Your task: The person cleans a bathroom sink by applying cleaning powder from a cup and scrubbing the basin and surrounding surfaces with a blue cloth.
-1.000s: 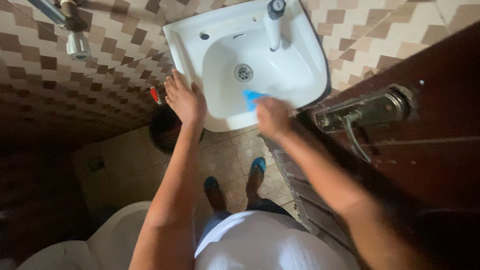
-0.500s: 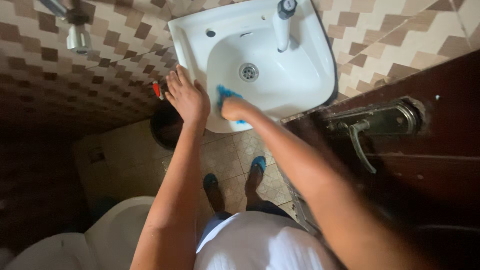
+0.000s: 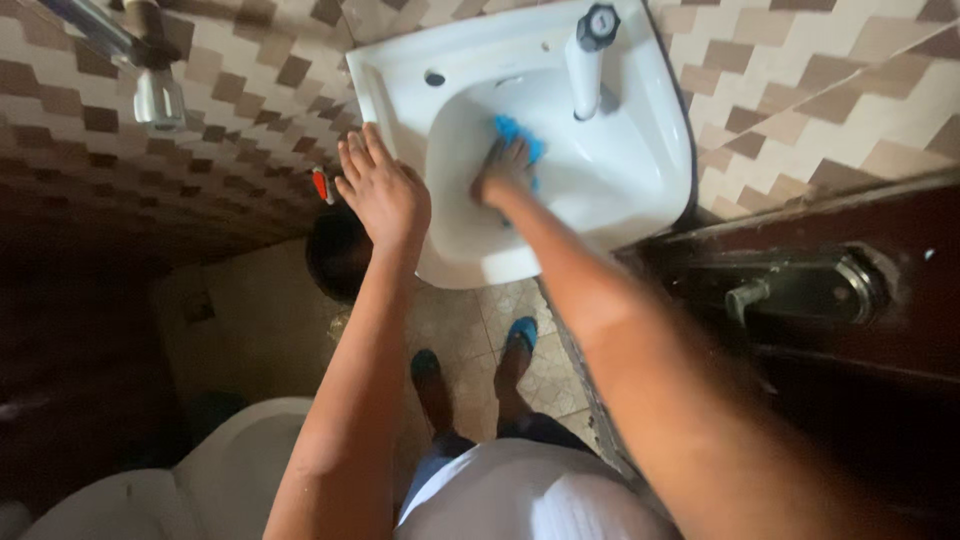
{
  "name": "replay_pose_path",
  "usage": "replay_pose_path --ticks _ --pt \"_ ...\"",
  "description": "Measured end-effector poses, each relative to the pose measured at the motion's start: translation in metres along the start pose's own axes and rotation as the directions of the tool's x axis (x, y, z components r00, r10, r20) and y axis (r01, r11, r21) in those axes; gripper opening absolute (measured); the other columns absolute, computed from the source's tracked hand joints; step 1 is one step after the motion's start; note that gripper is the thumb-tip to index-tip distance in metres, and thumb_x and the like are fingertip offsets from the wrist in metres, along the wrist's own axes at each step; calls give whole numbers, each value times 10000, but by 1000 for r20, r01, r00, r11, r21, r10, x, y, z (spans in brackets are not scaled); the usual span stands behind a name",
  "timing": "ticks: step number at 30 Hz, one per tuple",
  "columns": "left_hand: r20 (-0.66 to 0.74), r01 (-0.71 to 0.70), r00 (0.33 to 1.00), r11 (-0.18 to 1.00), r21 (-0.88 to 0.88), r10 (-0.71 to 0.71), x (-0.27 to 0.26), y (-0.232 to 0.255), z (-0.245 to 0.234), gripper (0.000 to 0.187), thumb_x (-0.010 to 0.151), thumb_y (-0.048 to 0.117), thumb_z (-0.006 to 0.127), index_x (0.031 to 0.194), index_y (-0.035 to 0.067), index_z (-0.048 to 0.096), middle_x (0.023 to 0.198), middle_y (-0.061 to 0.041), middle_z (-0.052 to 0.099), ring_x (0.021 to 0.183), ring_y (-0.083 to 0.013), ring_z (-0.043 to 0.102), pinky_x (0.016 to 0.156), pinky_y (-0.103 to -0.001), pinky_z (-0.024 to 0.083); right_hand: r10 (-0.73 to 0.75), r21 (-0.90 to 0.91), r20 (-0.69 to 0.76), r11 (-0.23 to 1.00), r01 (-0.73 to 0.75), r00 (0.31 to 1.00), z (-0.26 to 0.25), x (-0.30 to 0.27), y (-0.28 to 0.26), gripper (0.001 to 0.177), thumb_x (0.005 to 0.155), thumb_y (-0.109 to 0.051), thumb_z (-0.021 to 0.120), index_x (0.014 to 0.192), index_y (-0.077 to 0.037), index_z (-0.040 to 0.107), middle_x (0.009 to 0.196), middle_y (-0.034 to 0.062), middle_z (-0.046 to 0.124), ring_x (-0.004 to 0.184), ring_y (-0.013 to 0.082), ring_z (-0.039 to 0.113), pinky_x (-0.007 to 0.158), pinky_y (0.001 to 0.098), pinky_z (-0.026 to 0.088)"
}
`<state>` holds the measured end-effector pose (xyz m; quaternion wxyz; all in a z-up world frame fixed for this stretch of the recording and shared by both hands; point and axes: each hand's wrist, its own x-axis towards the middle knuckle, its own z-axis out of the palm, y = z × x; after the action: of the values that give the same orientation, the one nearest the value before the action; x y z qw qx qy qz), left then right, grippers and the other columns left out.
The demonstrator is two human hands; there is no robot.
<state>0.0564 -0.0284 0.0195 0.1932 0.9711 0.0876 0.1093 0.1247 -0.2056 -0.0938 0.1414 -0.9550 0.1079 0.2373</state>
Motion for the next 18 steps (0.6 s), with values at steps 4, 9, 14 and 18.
replay_pose_path --ticks 4,9,14,18 --pt "11 22 1000 999 -46 -21 -1 2 -5 636 994 168 528 1573 26 306 1587 -234 373 1516 -422 278 1161 -662 272 -213 -233 183 939 253 960 33 -6 5 1027 824 -257 696 1530 150 71 1586 399 51 1454 595 88 1160 632 159" --pt "-8 -7 1000 1000 -17 7 1 -1 -3 632 1006 163 526 1573 1 298 1562 -255 395 1492 -433 296 1147 -658 288 -227 -427 308 835 347 924 43 16 89 577 860 -174 621 1363 87 513 1454 324 456 1351 549 431 1112 681 312" --pt "-9 13 1000 999 -52 -14 0 1 -1 623 1013 156 526 1578 15 303 1566 -234 409 1500 -417 315 1148 -653 305 261 -380 -102 882 -281 960 36 41 114 1230 527 -137 803 1580 -52 173 1660 303 57 1510 545 34 1025 831 225" --pt "-7 20 1000 996 -87 -21 -1 3 -6 636 988 155 535 1569 24 310 1553 -228 420 1489 -420 320 1143 -652 304 -43 -682 242 703 202 969 31 61 46 871 938 -327 644 1629 73 295 1741 322 162 1626 558 99 1316 711 60"
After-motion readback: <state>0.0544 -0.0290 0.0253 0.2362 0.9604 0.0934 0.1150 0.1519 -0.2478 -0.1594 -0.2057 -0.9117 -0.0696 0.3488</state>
